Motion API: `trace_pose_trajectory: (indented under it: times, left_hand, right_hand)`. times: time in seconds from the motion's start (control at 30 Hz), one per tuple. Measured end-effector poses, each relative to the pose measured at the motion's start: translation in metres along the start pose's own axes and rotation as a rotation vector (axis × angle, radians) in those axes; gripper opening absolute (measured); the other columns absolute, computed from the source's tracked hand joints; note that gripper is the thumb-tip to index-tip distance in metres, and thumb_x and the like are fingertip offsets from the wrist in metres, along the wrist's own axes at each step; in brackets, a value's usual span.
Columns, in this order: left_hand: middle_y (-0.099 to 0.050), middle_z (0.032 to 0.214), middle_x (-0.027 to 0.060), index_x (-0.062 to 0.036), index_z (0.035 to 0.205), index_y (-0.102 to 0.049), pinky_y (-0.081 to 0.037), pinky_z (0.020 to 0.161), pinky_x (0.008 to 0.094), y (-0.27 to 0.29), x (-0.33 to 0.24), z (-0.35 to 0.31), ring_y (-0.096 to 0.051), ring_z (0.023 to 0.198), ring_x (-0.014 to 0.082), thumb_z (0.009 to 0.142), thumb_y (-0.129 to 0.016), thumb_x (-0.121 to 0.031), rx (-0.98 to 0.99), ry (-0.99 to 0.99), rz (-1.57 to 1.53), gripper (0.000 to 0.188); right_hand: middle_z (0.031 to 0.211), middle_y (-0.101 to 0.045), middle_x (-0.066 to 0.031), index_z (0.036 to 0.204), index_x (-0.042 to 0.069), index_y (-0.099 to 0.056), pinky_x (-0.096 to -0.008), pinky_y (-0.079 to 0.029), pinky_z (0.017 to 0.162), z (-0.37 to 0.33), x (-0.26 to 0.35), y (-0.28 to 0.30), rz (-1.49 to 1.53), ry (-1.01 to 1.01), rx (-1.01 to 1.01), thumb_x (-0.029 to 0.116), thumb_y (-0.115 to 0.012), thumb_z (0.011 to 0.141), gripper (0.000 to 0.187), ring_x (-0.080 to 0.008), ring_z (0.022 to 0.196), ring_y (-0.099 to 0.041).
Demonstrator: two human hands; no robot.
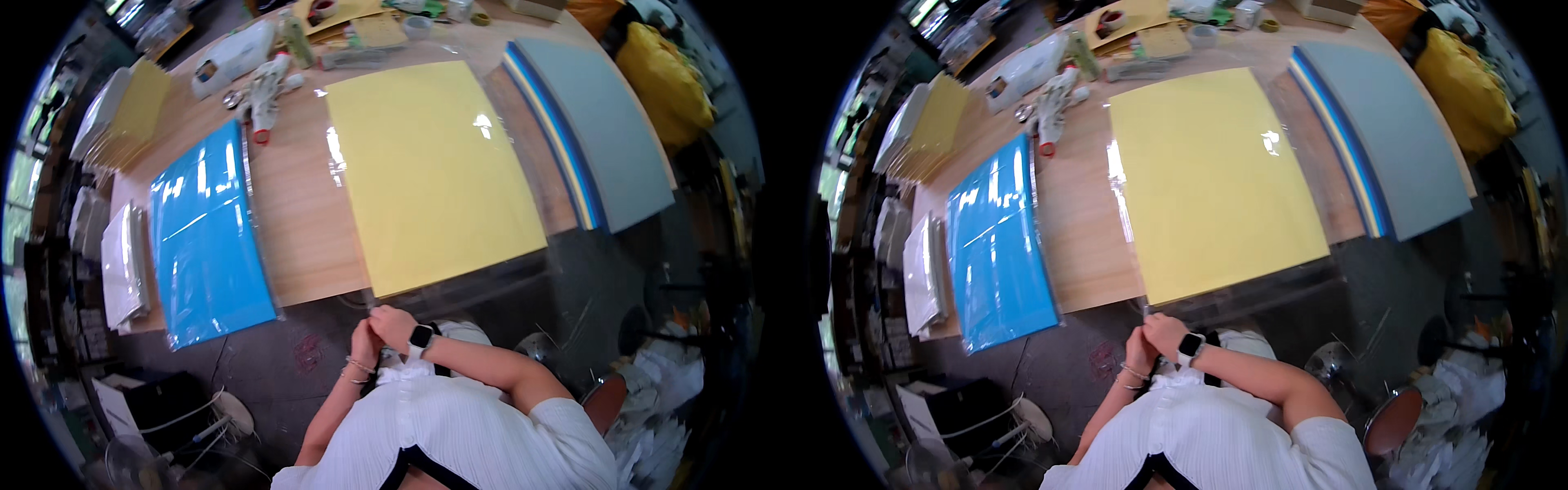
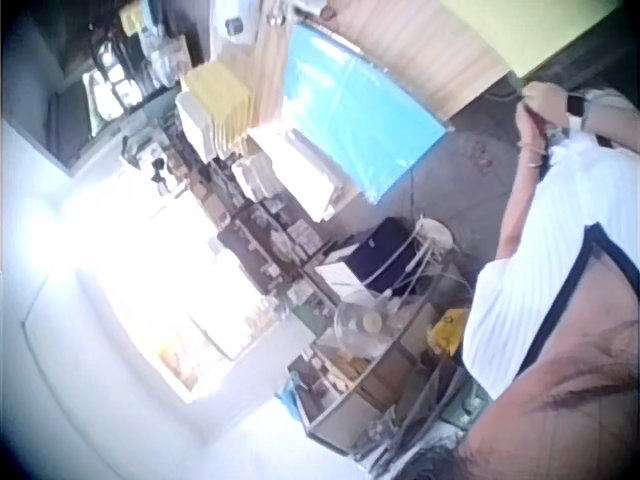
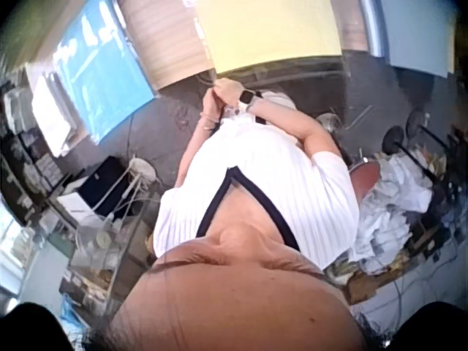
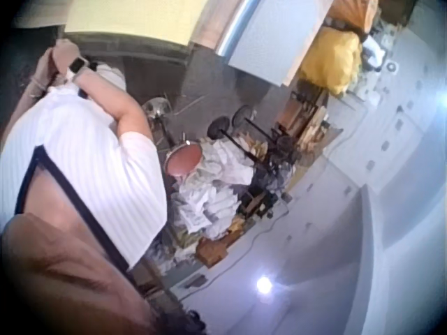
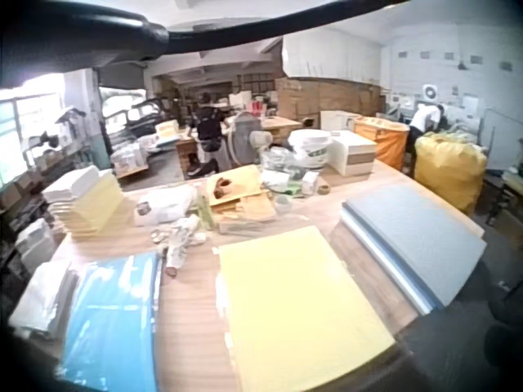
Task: The person wraps various colored boards (yellow, white, blue, grey) in clear plastic bags on a wooden table. They pick up a board, place it into a plastic bag, and smooth the plastic over the surface before stacking the wrapped item.
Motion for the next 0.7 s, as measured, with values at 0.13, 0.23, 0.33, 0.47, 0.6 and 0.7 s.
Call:
trace_pose_trajectory:
  times: [0.13, 0.23, 0.33, 0.47, 0.6, 0.7]
  left_hand:
    - [-0.061, 0.093, 0.0153, 0.0046, 0.09, -0.054, -0.048, 0.061, 0.0291, -0.002, -0.013, 0.003, -0.061, 0.078, 0.0246, 0.085, -0.033, -0.022, 0.063, -0.082, 0.344, 0.035]
    - [-0.061, 0.092, 0.0153, 0.0064, 0.089, -0.057, -0.046, 0.061, 0.0265, 0.016, -0.014, 0.0, -0.062, 0.078, 0.0238, 0.087, -0.032, -0.023, 0.11, -0.209, 0.533, 0.039]
    - [-0.059, 0.096, 0.0144, 0.0044, 0.096, -0.056, -0.045, 0.072, 0.03, 0.025, -0.028, -0.003, -0.059, 0.086, 0.021, 0.089, -0.034, -0.019, 0.308, -0.299, 0.662, 0.033]
    - [-0.046, 0.115, 0.0171, 0.0, 0.106, -0.05, -0.039, 0.085, 0.0367, 0.016, -0.05, -0.004, -0.047, 0.103, 0.0273, 0.082, -0.046, -0.006, -0.024, -1.207, 1.357, 0.026]
    - [-0.035, 0.123, 0.0144, -0.0078, 0.103, -0.055, -0.036, 0.086, 0.0426, 0.004, -0.068, -0.004, -0.039, 0.107, 0.0328, 0.07, -0.062, -0.009, -0.084, -1.714, 1.879, 0.033]
    - [-0.047, 0.111, 0.0089, -0.0107, 0.092, -0.061, -0.041, 0.079, 0.0376, -0.018, -0.076, -0.005, -0.047, 0.099, 0.0254, 0.064, -0.067, -0.012, 0.298, -1.894, 1.926, 0.028]
  right_hand:
    - [0.089, -0.058, -0.0113, 0.085, 0.007, -0.06, -0.0318, -0.046, 0.072, -0.052, -0.014, 0.125, 0.447, 0.002, 0.237, 0.016, -0.053, 0.078, 0.014, -0.0262, 0.086, -0.055]
    - [0.096, -0.056, -0.0117, 0.094, 0.007, -0.056, -0.0335, -0.045, 0.076, -0.189, -0.05, 0.285, 0.522, -0.458, -0.114, 0.015, -0.056, 0.076, 0.02, -0.0265, 0.091, -0.053]
    - [0.102, -0.054, -0.012, 0.103, 0.008, -0.053, -0.0351, -0.043, 0.08, -0.359, -0.101, 0.33, 0.267, -1.092, -0.41, 0.014, -0.06, 0.073, 0.031, -0.0268, 0.096, -0.051]
    - [0.111, -0.052, -0.0124, 0.115, 0.008, -0.048, -0.0373, -0.041, 0.085, -0.457, -0.182, 0.188, -0.14, -1.313, 0.449, 0.013, -0.064, 0.07, 0.048, -0.0272, 0.103, -0.049]
    - [0.124, -0.04, -0.0104, 0.126, 0.012, -0.034, -0.037, -0.041, 0.086, -0.302, -0.193, 0.192, -0.406, -0.67, -0.478, 0.006, -0.062, 0.068, 0.064, -0.032, 0.106, -0.044]
    - [0.116, -0.045, -0.0035, 0.109, 0.013, -0.052, -0.0341, -0.04, 0.086, -0.236, -0.197, 0.208, -0.567, -0.116, -0.387, 0.003, -0.062, 0.064, 0.047, -0.0231, 0.1, -0.047]
Point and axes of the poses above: each hand's wrist, its own z-axis towards the middle knuckle, its own y-axis out of the back of the hand, x = y × z, the point moved 1 cm from there along z, towards the middle knuckle
